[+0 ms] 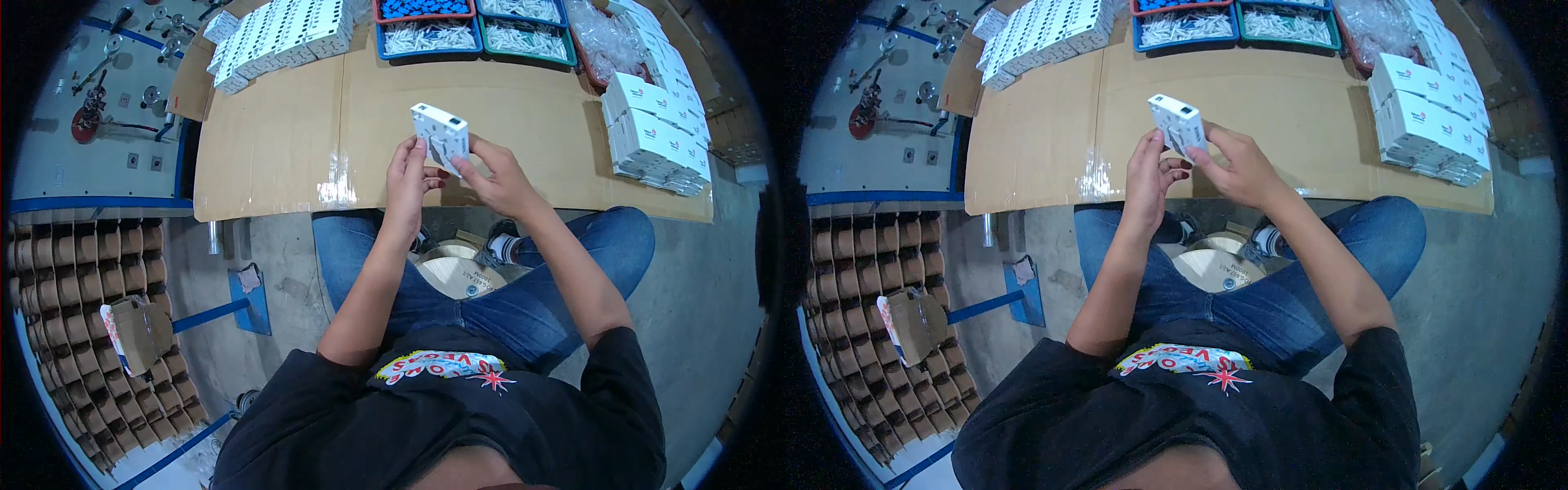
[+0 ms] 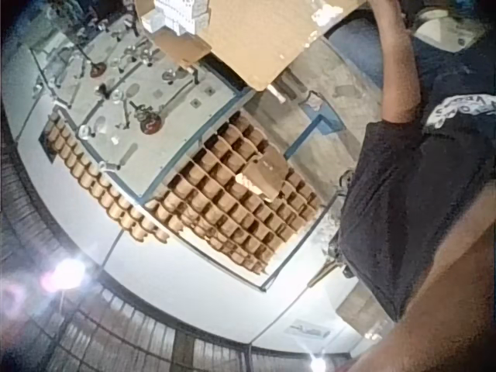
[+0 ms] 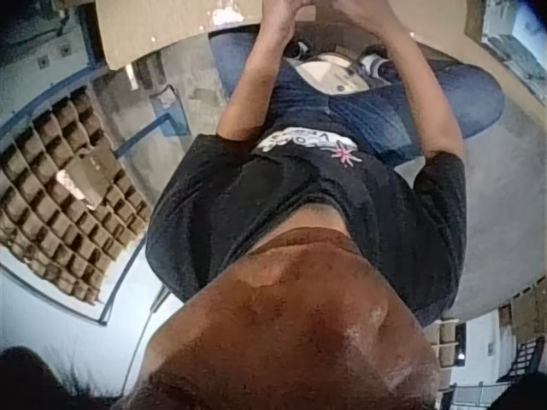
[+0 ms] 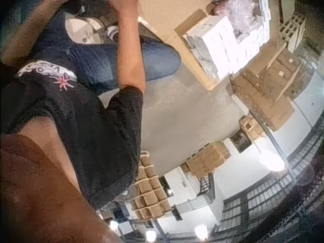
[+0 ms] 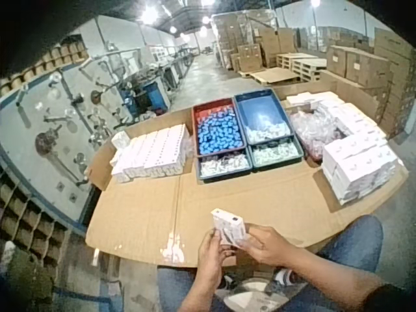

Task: The person sits on the floor and packs small electronic components into white cardboard boxes. They place a plastic bag containing white parts and a blue plastic cap into a box, then close the lid. The person then picks up a finished box and inspects it by turning it over in their hands.

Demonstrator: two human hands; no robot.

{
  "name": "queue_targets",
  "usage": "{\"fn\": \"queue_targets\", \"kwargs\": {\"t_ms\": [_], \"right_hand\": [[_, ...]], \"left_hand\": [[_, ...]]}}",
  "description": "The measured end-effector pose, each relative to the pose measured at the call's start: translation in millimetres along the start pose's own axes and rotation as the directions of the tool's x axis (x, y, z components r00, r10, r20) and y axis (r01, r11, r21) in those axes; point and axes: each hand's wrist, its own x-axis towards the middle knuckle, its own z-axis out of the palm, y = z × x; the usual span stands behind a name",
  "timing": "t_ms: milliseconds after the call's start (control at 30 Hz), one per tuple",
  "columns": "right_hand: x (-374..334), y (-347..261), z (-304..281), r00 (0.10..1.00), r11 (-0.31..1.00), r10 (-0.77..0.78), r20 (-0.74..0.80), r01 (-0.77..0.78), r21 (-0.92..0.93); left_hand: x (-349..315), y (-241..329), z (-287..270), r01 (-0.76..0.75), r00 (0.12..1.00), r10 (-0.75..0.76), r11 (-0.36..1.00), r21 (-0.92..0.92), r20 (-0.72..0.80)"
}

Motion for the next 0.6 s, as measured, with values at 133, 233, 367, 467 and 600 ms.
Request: {"fn": "queue_targets", "kwargs": {"t_ms": [133, 233, 367, 467, 600], "right_hand": [[0.2, 3.7, -0.1, 0.991, 0.974, 0.130, -0.042, -0.120, 0.191], [-0.2, 10.9, 1.0, 0.982, 0.957, 0.167, -0.082, -0.142, 0.254], [0.3, 12.1, -2.8, 0.977, 0.951, 0.208, -0.051, -0.190, 0.244], [0.5, 10.6, -4.6, 0.980, 0.954, 0.194, -0.043, -0.178, 0.240], [1.3, 21.0, -7.7, 0.975, 0.971, 0.223, -0.001, -0.222, 0.087]], "left_hand": [[0.5, -1.7, -0.2, -0.057, 0.998, 0.056, 0.998, -0.023, -0.014], [2.6, -3.5, 0.2, -0.071, 0.997, 0.070, 0.997, -0.037, -0.028], [4.6, -5.7, -0.3, -0.075, 0.997, 0.074, 0.996, -0.047, -0.034], [6.4, -8.4, -1.9, -0.096, 0.995, 0.095, 0.994, -0.053, -0.038], [7.0, -14.9, -8.9, -0.135, 0.990, 0.136, 0.990, 0.027, -0.031]]}}
